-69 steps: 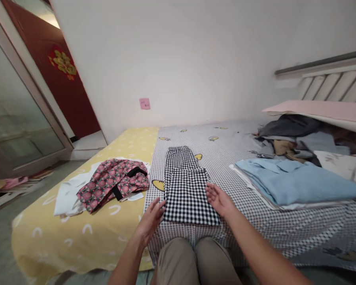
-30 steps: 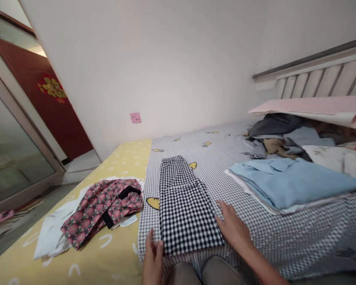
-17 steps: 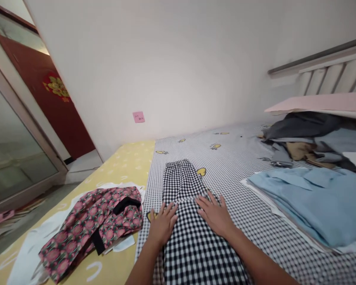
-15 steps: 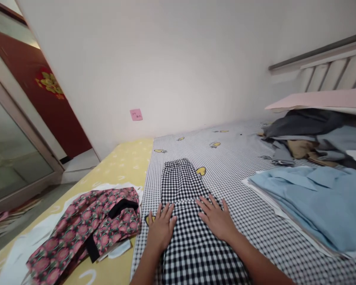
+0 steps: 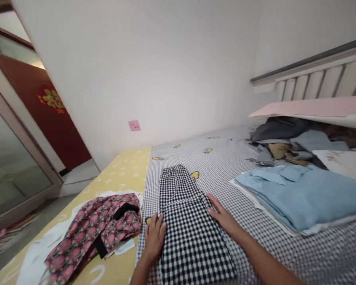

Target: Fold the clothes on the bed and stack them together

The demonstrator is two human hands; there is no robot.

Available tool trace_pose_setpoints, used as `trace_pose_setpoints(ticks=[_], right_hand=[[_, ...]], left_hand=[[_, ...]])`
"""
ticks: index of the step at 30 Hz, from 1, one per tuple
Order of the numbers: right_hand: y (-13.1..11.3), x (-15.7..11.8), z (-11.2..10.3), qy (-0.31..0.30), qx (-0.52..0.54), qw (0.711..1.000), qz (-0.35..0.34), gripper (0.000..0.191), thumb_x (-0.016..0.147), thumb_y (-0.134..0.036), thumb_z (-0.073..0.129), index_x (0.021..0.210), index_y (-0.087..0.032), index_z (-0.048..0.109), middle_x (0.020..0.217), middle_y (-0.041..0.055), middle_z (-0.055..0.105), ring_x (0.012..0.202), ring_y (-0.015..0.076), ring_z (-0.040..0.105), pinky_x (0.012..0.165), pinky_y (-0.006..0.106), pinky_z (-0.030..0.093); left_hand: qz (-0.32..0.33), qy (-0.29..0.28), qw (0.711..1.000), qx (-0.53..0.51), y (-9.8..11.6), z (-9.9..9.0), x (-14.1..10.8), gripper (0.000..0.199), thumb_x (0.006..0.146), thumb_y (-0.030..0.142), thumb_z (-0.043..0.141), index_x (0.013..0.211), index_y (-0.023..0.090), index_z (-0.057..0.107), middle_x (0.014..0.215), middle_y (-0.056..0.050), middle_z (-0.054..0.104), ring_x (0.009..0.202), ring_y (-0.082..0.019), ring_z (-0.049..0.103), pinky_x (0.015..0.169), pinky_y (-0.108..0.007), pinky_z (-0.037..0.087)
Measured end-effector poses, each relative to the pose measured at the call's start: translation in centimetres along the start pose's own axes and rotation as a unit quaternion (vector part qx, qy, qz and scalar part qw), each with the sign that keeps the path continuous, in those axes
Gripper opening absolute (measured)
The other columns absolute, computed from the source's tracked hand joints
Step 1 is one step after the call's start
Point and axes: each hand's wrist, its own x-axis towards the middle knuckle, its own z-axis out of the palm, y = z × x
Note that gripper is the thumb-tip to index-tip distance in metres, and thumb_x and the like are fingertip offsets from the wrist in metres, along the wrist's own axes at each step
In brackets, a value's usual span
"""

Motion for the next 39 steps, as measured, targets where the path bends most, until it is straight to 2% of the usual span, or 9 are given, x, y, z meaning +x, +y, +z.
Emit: trace_pose_setpoints(ticks=[5, 8, 11, 16, 20, 24, 29, 34, 39], right_hand=[[1.9, -7.6, -1.5, 0.083, 0.142, 0.986, -0.023, 0.062, 0.092, -0.055, 0.053, 0.149, -0.032, 0.042, 0.156, 0.0146, 0.045, 0.142, 0.0287, 0.046, 0.110, 0.052, 0.044], [1.5, -12.2, -0.9, 0.088, 0.024, 0.995, -0.046, 0.063, 0.091, -0.050, 0.055, 0.149, -0.031, 0.042, 0.160, 0.0124, 0.039, 0.145, 0.0275, 0.040, 0.116, 0.052, 0.037], [0.6, -14.8, 0.5, 0.052, -0.196, 0.974, -0.097, 0.073, 0.086, -0.035, 0.063, 0.154, -0.034, 0.035, 0.168, 0.0083, 0.024, 0.154, 0.0289, 0.020, 0.123, 0.058, 0.019], [0.3, -15.0, 1.9, -0.036, -0.405, 0.895, -0.184, 0.098, 0.070, 0.000, 0.060, 0.156, -0.038, 0.031, 0.168, 0.0035, 0.024, 0.155, 0.0313, 0.013, 0.121, 0.064, 0.011], [0.2, -12.7, 1.0, -0.050, -0.379, 0.911, -0.154, 0.078, 0.072, 0.001, 0.050, 0.140, -0.038, 0.055, 0.155, 0.0000, 0.049, 0.148, 0.0283, 0.035, 0.117, 0.061, 0.024], [-1.4, -10.7, -0.3, -0.028, -0.269, 0.957, -0.101, 0.034, 0.088, -0.020, 0.048, 0.107, -0.030, 0.074, 0.130, 0.0038, 0.071, 0.129, 0.0283, 0.057, 0.107, 0.056, 0.037], [-4.7, -12.4, -1.7, 0.013, -0.198, 0.969, -0.147, 0.031, 0.082, -0.023, 0.051, 0.100, -0.031, 0.076, 0.130, 0.0023, 0.071, 0.132, 0.0305, 0.053, 0.109, 0.059, 0.033], [-7.4, -18.5, -4.3, -0.005, -0.203, 0.959, -0.199, 0.029, 0.079, -0.023, 0.058, 0.095, -0.038, 0.077, 0.126, -0.0003, 0.072, 0.135, 0.0327, 0.052, 0.112, 0.063, 0.030], [-8.3, -22.9, -6.3, -0.032, -0.193, 0.948, -0.251, 0.018, 0.083, -0.035, 0.065, 0.092, -0.043, 0.078, 0.111, 0.0007, 0.077, 0.134, 0.0352, 0.054, 0.115, 0.068, 0.029]], left_hand=[[0.004, 0.048, 0.976, -0.211, -2.6, 0.2, -7.1, 0.061, 0.098, 0.050, 0.028, 0.149, 0.018, 0.043, 0.161, -0.015, 0.039, 0.152, -0.026, 0.031, 0.126, -0.051, 0.022], [0.027, 0.106, 0.966, -0.234, -2.0, 0.0, -11.3, 0.066, 0.098, 0.057, 0.032, 0.153, 0.020, 0.034, 0.162, -0.016, 0.036, 0.152, -0.026, 0.031, 0.124, -0.052, 0.026], [0.127, 0.140, 0.979, -0.080, -0.1, -0.2, -13.8, 0.072, 0.089, 0.056, 0.057, 0.151, 0.025, 0.038, 0.166, -0.017, 0.028, 0.154, -0.034, 0.024, 0.123, -0.060, 0.023], [0.221, -0.004, 0.963, 0.154, 1.9, -0.2, -14.1, 0.081, 0.083, 0.013, 0.064, 0.152, 0.043, 0.034, 0.165, -0.005, 0.035, 0.154, -0.034, 0.024, 0.122, -0.068, 0.013], [0.174, -0.063, 0.968, 0.170, 2.5, -0.4, -12.8, 0.088, 0.079, -0.007, 0.044, 0.149, 0.046, 0.037, 0.162, 0.000, 0.039, 0.153, -0.028, 0.027, 0.121, -0.068, 0.017], [0.110, -0.055, 0.984, 0.131, 4.3, -1.8, -11.9, 0.050, 0.092, 0.010, 0.051, 0.128, 0.044, 0.064, 0.157, -0.004, 0.045, 0.150, -0.031, 0.034, 0.117, -0.069, 0.023], [0.155, 0.031, 0.981, 0.116, 5.6, -4.6, -13.0, 0.028, 0.094, 0.030, 0.058, 0.115, 0.042, 0.073, 0.161, -0.005, 0.035, 0.153, -0.036, 0.024, 0.118, -0.071, 0.020], [0.265, 0.087, 0.957, 0.082, 4.7, -6.9, -18.0, 0.025, 0.088, 0.056, 0.060, 0.100, 0.043, 0.078, 0.159, -0.004, 0.039, 0.153, -0.040, 0.023, 0.115, -0.077, 0.021], [0.322, 0.112, 0.940, 0.013, 5.9, -9.5, -24.1, 0.038, 0.090, 0.066, 0.047, 0.092, 0.044, 0.078, 0.146, -0.002, 0.058, 0.149, -0.031, 0.036, 0.122, -0.068, 0.014]])
